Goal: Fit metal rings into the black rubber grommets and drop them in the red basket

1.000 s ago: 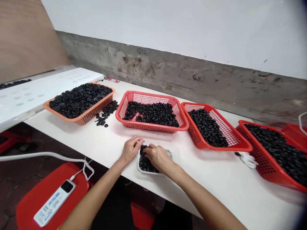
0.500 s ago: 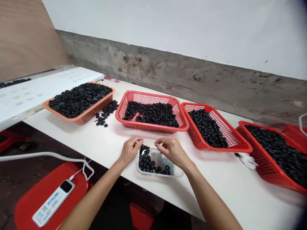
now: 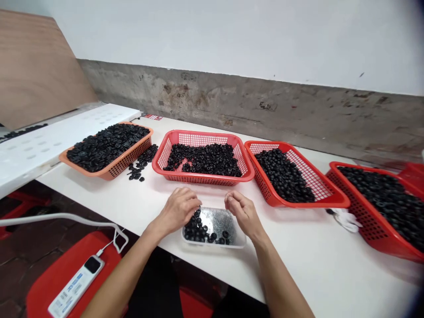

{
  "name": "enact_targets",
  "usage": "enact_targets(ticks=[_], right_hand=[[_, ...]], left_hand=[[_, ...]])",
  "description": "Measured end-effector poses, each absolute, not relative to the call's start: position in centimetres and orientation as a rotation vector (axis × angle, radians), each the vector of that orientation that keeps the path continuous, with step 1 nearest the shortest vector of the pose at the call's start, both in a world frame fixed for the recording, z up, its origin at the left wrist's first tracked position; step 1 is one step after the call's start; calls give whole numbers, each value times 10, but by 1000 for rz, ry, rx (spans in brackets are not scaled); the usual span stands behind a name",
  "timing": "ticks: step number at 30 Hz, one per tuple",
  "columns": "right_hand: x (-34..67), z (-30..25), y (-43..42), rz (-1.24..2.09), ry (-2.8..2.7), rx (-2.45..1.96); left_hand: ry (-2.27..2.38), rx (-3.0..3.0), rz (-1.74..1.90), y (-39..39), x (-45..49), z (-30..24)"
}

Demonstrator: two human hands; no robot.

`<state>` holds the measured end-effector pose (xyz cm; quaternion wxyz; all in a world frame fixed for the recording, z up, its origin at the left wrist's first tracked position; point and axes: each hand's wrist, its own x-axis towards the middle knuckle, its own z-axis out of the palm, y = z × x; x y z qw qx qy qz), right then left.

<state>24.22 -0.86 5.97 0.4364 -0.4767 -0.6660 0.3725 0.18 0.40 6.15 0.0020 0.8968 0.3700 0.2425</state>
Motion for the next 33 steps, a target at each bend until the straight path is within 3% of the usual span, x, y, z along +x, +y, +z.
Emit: enact_targets(ticks=[3,5,33], right_hand=[[237,60,-11,894,-1706,-1181],[235,61,-12,875,-1720,-1188],[233,56,-13,847,-1768,-1229]], left_hand=[[1047,3054,293,12,19,69],[1022,3111,176,16,28,69],[1001,3154,-92,12,42,45]])
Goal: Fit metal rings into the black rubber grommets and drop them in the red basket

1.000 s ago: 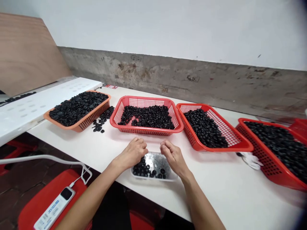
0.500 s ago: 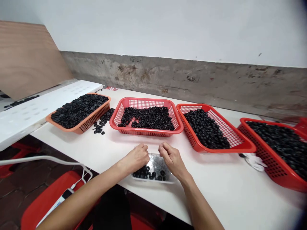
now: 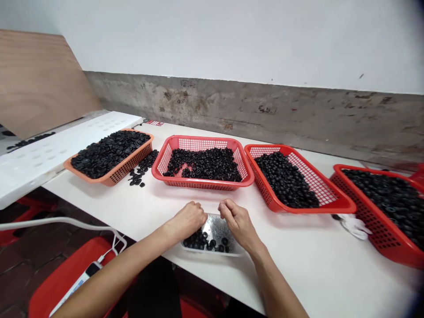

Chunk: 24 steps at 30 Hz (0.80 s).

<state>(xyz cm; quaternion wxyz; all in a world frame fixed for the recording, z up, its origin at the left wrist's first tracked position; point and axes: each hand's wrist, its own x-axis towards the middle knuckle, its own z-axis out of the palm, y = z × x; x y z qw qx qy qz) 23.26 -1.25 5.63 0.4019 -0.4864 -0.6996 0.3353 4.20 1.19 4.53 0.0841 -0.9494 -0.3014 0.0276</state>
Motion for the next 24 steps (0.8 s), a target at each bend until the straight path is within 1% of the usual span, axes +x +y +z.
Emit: enact_targets(ticks=[11,24], right_hand=[[232,57,-13,869,-1759,-1245],[233,55,-12,888,-1755,-1253]], left_hand=[[-877,-2946,108,12,36,60],[-1057,-3116,31,10,27,72]])
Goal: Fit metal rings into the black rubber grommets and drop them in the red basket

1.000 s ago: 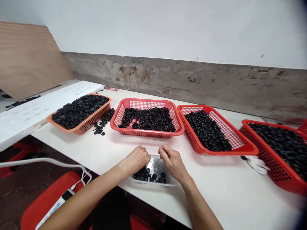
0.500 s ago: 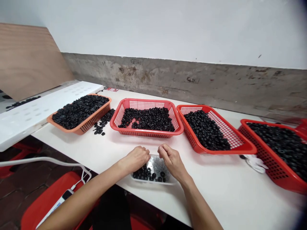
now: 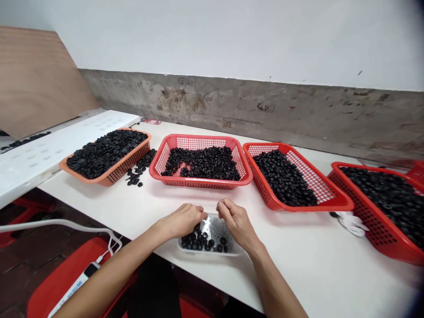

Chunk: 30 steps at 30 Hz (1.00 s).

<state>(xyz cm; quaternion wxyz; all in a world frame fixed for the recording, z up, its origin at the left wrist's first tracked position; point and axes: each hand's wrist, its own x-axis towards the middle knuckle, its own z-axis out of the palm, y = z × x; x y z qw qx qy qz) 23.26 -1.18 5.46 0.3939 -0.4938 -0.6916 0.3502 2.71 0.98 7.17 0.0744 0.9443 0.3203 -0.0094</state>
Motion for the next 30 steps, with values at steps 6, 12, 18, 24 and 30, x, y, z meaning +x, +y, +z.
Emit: enact_targets(ticks=[6,12,18,24,30], right_hand=[[234,55,-13,889,-1825,-1204],[236,58,-15,910,-1958,-1150],[236,60,-17,907,-1997,-1132],[235,57,-16,910,-2004,-1137],[237,57,-14,1053,-1888,-1150]], left_hand=[[988,2199,645,1,26,82],[1004,1712,918,-10,39,72],[1041,1842,940,-16,45,69],[1076,2033,922,-20,48,72],[1024,1988,992,-22,51,78]])
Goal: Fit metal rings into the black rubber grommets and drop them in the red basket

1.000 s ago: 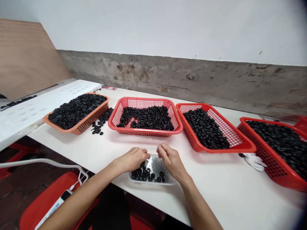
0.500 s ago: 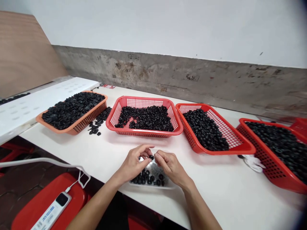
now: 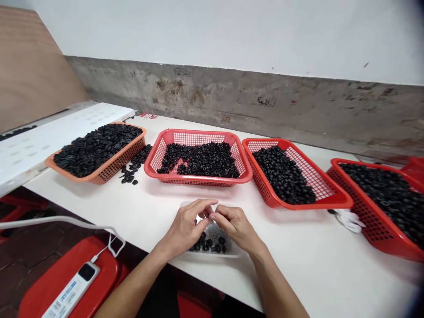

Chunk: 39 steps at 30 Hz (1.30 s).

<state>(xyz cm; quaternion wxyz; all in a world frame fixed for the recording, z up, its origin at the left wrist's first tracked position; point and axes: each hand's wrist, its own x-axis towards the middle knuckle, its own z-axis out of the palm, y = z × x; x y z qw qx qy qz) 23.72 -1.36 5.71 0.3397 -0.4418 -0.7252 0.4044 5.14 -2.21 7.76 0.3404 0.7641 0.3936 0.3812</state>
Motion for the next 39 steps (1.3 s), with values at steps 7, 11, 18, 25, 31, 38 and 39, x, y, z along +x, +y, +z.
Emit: enact_targets(ticks=[7,11,18,25,31,38,39], right_hand=[[237,58,-15,1098,-1740,-1163],[237,59,-17,939,-1762,-1080],[237,59,-17,727,-1902,-872],[237,59,-17,665,-1927,-896],[237,54,-14,622,-1975,-1067],[236,52,-16,365,-2452,-1145],[235,53,-15,346,-2493,-1150]], left_hand=[[1037,1969,1023,-27,56,74],[1124,1804,1066,-28,56,72],[1109,1406,1113,-23,53,67],[1022,1107,1126,-21,49,68],[1079,1045,1217,-25,48,72],[1058,987,1304,-26,53,63],[1059,988,1304,-26,53,62]])
